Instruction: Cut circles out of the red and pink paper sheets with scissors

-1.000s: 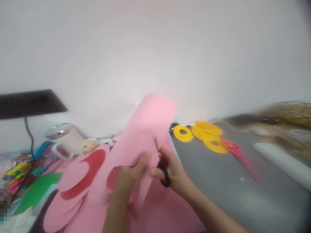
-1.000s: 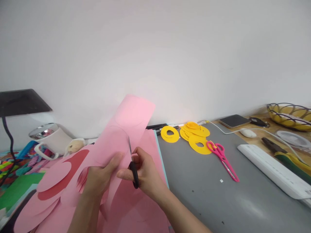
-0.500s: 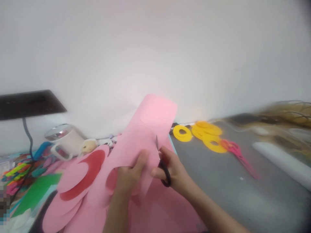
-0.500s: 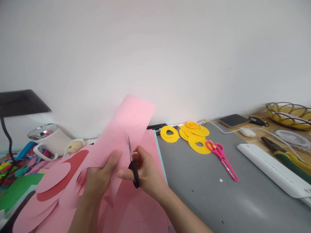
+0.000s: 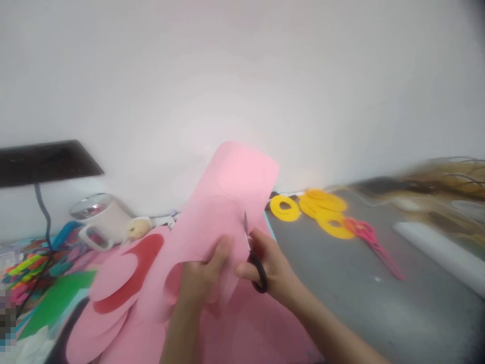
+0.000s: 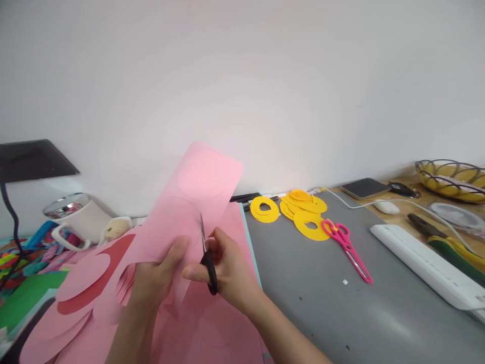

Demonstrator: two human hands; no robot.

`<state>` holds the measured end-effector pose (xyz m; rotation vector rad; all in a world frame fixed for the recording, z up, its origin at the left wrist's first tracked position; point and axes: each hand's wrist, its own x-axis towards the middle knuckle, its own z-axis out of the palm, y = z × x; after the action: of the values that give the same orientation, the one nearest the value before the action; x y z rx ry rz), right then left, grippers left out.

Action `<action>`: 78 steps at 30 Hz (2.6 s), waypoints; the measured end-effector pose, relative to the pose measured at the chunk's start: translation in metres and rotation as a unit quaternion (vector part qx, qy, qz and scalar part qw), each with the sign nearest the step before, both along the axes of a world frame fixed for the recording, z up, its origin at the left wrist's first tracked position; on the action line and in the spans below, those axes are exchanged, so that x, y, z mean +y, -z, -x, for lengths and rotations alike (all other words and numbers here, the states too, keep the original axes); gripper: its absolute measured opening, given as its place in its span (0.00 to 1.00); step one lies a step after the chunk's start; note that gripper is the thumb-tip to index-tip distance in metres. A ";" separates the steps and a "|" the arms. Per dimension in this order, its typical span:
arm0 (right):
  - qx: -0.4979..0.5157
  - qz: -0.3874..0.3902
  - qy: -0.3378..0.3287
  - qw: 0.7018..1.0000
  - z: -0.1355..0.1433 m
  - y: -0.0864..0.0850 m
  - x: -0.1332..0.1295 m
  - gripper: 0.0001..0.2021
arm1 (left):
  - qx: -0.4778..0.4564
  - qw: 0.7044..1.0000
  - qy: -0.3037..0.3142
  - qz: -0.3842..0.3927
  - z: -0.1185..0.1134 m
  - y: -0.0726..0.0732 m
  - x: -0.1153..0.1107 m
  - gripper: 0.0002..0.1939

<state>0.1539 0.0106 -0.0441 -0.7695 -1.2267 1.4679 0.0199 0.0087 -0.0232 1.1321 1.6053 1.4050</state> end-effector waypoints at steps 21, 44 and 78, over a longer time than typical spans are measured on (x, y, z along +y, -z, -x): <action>-0.006 0.016 0.019 1.000 0.002 0.002 -0.001 0.30 | 0.003 1.000 0.016 0.008 0.001 -0.002 -0.001 0.30; -0.033 0.010 0.022 0.999 -0.002 0.000 0.001 0.29 | -0.009 0.999 0.044 -0.012 0.011 0.009 0.004 0.33; -0.015 0.037 -0.001 0.999 -0.004 -0.003 0.001 0.27 | -0.034 0.997 0.069 0.019 0.017 0.005 0.002 0.29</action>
<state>0.1579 0.0118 -0.0411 -0.8436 -1.2018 1.5145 0.0031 0.0111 -0.0286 1.1371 1.4724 1.3041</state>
